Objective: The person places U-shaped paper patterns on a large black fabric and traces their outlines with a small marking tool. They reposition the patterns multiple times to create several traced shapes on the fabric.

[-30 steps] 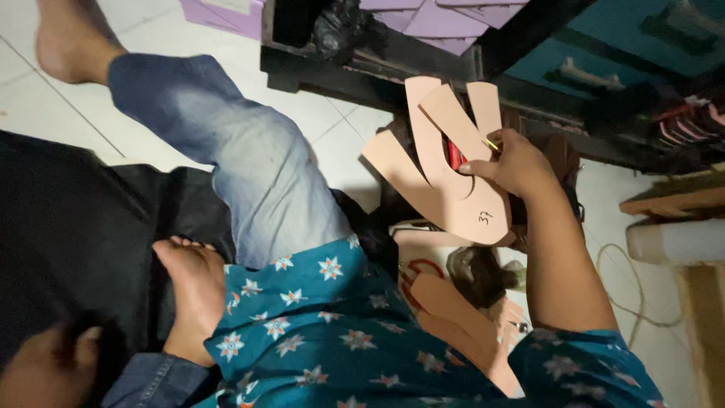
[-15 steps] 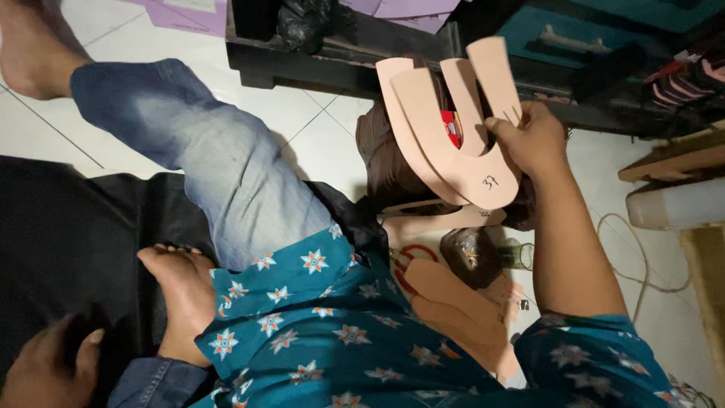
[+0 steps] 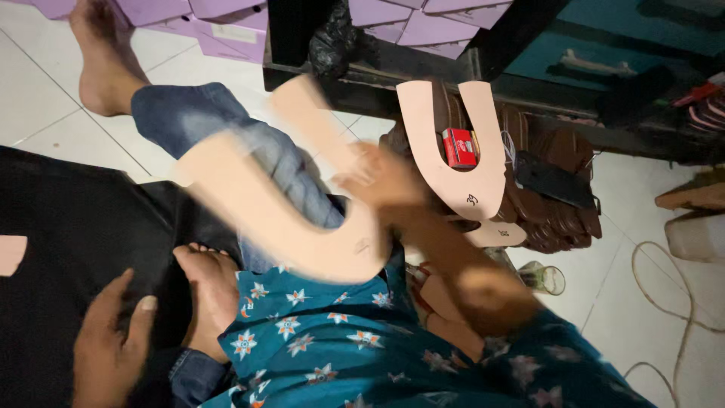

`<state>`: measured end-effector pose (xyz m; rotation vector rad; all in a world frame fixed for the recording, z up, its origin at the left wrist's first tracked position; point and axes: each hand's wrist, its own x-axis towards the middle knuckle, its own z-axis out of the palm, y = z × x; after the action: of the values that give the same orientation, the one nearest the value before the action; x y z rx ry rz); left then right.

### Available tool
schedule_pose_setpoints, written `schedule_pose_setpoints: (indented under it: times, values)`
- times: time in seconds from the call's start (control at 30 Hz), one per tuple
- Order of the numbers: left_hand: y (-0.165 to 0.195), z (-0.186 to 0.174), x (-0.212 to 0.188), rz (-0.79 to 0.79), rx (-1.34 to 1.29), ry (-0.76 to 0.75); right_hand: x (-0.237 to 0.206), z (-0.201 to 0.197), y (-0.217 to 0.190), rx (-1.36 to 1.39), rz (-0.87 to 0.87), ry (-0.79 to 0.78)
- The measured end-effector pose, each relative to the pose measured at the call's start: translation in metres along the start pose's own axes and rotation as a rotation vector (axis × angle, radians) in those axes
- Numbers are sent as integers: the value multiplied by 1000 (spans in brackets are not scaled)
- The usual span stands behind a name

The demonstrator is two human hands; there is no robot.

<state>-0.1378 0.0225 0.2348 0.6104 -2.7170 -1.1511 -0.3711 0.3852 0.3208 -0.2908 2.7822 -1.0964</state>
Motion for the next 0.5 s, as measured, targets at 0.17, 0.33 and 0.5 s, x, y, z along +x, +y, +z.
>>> schedule_pose_setpoints:
  times: [0.17, 0.33, 0.5]
  values:
    - [0, -4, -8, 20, -531, 14, -26, 73, -54, 187, -273, -256]
    - [-25, -15, 1, 40, -829, 103, 12, 93, -82, 112, -511, -262]
    - [-74, -47, -6, -6, -788, 313, 29, 97, -103, 61, -141, -280]
